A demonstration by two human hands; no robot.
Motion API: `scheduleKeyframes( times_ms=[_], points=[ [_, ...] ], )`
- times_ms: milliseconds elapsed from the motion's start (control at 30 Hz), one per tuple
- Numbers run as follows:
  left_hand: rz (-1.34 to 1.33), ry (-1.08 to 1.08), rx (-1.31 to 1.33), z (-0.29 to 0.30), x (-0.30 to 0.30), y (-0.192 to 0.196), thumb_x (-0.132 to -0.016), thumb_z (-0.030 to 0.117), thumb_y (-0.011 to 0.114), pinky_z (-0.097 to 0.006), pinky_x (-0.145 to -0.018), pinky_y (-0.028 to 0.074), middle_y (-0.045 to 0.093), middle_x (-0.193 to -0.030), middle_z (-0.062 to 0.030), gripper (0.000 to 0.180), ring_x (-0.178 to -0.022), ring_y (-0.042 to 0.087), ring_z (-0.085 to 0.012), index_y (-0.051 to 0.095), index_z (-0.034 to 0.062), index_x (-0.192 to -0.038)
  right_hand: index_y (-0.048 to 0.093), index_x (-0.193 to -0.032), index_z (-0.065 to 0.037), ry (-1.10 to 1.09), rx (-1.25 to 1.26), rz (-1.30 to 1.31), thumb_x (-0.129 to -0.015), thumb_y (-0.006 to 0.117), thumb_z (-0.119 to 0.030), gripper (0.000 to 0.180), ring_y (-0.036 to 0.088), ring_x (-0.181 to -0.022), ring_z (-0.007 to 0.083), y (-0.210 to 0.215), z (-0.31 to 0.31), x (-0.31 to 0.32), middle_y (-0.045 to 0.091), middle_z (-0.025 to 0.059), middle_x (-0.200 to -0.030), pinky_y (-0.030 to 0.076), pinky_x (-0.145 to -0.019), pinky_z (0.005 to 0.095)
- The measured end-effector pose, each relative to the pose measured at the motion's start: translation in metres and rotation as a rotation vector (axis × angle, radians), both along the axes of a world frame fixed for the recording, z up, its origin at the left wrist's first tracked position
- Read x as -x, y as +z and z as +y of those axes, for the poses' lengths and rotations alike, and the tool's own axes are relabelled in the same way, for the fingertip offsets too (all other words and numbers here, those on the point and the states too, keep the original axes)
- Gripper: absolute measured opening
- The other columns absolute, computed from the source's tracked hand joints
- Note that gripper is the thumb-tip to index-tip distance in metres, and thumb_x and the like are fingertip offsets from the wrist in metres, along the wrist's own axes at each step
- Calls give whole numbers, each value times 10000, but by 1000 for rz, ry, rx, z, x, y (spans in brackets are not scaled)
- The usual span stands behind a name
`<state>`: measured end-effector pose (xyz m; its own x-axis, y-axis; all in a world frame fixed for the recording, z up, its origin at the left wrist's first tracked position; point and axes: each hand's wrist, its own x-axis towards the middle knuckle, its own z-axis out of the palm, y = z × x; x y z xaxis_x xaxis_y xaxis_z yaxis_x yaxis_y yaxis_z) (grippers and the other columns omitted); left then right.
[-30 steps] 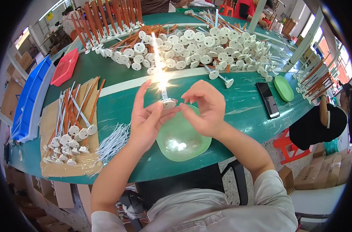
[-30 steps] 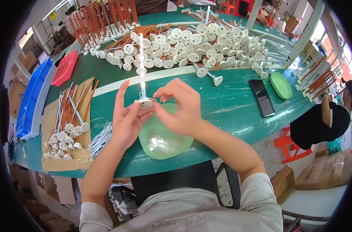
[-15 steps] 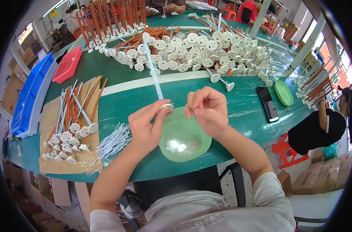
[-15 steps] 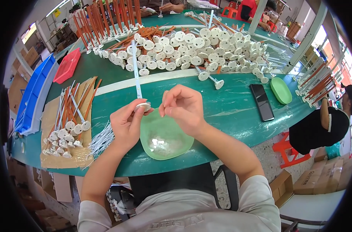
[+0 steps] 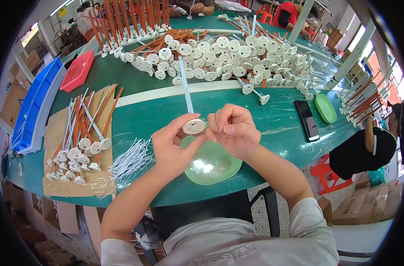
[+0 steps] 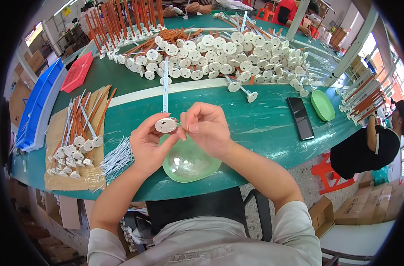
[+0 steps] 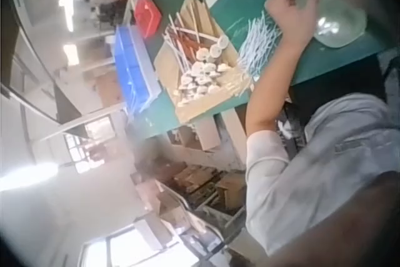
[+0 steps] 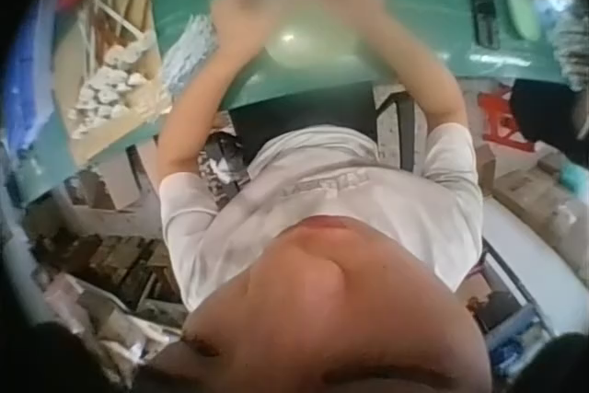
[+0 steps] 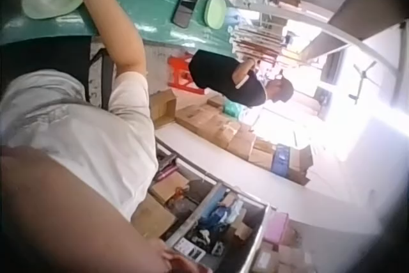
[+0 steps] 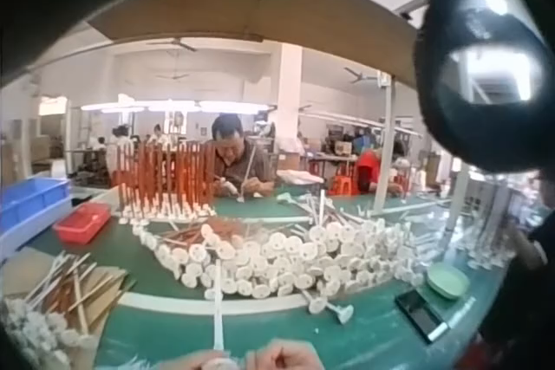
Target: Assembling LED light components by attaching LED strips to circular plastic bases using small connectors.
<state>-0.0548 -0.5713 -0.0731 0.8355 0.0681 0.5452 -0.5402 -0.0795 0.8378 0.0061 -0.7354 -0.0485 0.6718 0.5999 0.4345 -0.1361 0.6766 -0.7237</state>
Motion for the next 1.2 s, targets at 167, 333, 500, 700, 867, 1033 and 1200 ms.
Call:
scheduleKeyframes(
  times_ms=[167,333,500,700,867,1033,1200],
  points=[
    [-1,30,-25,0,1,0,-770,-105,724,-289,-822,553,664,-1020,-107,431,-946,649,-153,580,-35,-1170,501,-767,-20,-26,10,5,-776,561,-56,71,389,-643,167,1,0,-1,450,47,-671,412,-594,335],
    [41,16,6,4,-1,1,-784,-109,706,-286,-817,545,649,-1013,-93,399,-924,649,-151,580,-26,-1153,502,-762,-27,-46,29,3,-777,559,-55,65,378,-623,153,-3,-3,-8,437,42,-649,389,-553,327],
    [51,-18,39,7,-4,-1,-796,-125,675,-293,-844,536,637,-1007,-88,392,-940,652,-165,548,-9,-1149,512,-756,-32,-2,16,33,-771,560,-75,66,364,-614,144,1,-5,-5,425,27,-625,364,-535,309],
    [6,-30,-31,1,-1,2,-777,-116,691,-296,-853,528,635,-993,-86,407,-957,661,-173,530,5,-1131,528,-757,-27,81,-58,59,-766,570,-105,89,351,-609,141,0,-8,-9,423,19,-615,328,-523,297],
    [-9,48,-26,1,0,-1,-755,-44,740,-252,-784,519,677,-924,-68,329,-858,655,-108,607,-5,-1054,533,-752,-20,102,-4,72,-768,579,-110,102,352,-609,145,-1,-4,-4,425,26,-618,324,-521,300],
    [3,51,-137,8,1,2,-738,-114,697,-271,-791,533,649,-956,-72,347,-896,678,-155,579,-2,-1044,540,-756,-18,110,41,86,-766,579,-104,95,382,-618,157,-3,-2,-3,438,43,-631,346,-523,311],
    [-33,88,-139,12,0,6,-735,-114,694,-272,-776,540,651,-937,-70,346,-871,678,-151,575,-11,-1043,552,-763,-23,-52,122,57,-776,604,-75,75,426,-637,145,0,-9,-2,472,38,-650,379,-533,309]
  ],
)
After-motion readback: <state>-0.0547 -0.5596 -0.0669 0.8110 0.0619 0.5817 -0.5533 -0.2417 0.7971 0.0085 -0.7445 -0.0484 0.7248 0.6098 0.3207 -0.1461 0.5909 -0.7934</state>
